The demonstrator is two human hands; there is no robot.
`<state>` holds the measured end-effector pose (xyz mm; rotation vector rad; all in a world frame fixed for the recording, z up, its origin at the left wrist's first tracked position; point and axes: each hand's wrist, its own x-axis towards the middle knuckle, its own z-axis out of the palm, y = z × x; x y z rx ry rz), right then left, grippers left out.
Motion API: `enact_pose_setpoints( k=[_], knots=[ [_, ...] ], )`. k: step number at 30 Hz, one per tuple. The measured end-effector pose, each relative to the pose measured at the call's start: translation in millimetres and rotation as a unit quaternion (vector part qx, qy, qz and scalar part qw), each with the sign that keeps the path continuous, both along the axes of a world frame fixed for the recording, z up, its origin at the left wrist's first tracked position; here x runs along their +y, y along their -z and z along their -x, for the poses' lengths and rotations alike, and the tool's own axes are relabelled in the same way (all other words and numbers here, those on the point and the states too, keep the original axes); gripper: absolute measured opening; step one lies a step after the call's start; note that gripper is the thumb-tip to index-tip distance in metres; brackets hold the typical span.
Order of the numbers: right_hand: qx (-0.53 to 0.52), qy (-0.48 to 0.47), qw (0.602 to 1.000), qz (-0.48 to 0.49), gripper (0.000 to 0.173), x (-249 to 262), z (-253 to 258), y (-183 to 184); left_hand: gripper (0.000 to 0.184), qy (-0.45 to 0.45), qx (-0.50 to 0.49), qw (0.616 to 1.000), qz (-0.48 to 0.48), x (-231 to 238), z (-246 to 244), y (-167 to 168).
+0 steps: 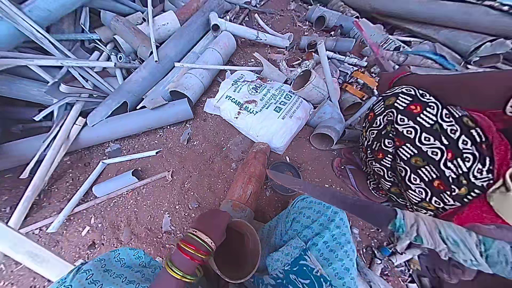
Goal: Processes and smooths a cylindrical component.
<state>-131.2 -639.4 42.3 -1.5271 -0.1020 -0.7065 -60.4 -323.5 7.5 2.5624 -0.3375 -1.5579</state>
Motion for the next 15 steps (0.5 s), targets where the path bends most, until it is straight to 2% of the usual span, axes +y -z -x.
enact_pose_setpoints(
  k=[2, 3, 6, 10, 13, 15],
  knots=[
    [0.064, 0.003, 0.998, -0.018, 0.016, 17, -21, -31, 0.042, 0.014, -0.004, 1.000, -0.005, 0, 1, 1],
    [0.039, 0.002, 0.999, 0.003, 0.018, 18, -25, -28, 0.040, 0.018, -0.009, 1.000, -0.004, 1, 1, 7],
    [-0.077, 0.033, 0.993, 0.079, 0.021, 41, -45, 5, 0.038, 0.017, -0.024, 1.000, 0.003, 2, 2, 14],
    [-0.042, 0.033, 0.984, 0.168, 0.036, 79, -64, 49, 0.032, 0.044, -0.082, 0.994, 0.065, 12, 4, 30],
    [-0.001, 0.070, 0.959, 0.273, 0.039, 58, -79, 56, 0.046, -0.025, -0.032, 0.999, -0.006, 0, 9, 19],
    [0.051, 0.096, 0.916, 0.386, 0.039, 29, -98, 60, 0.060, -0.037, -0.036, 0.999, 0.001, -3, 17, 14]
  ],
)
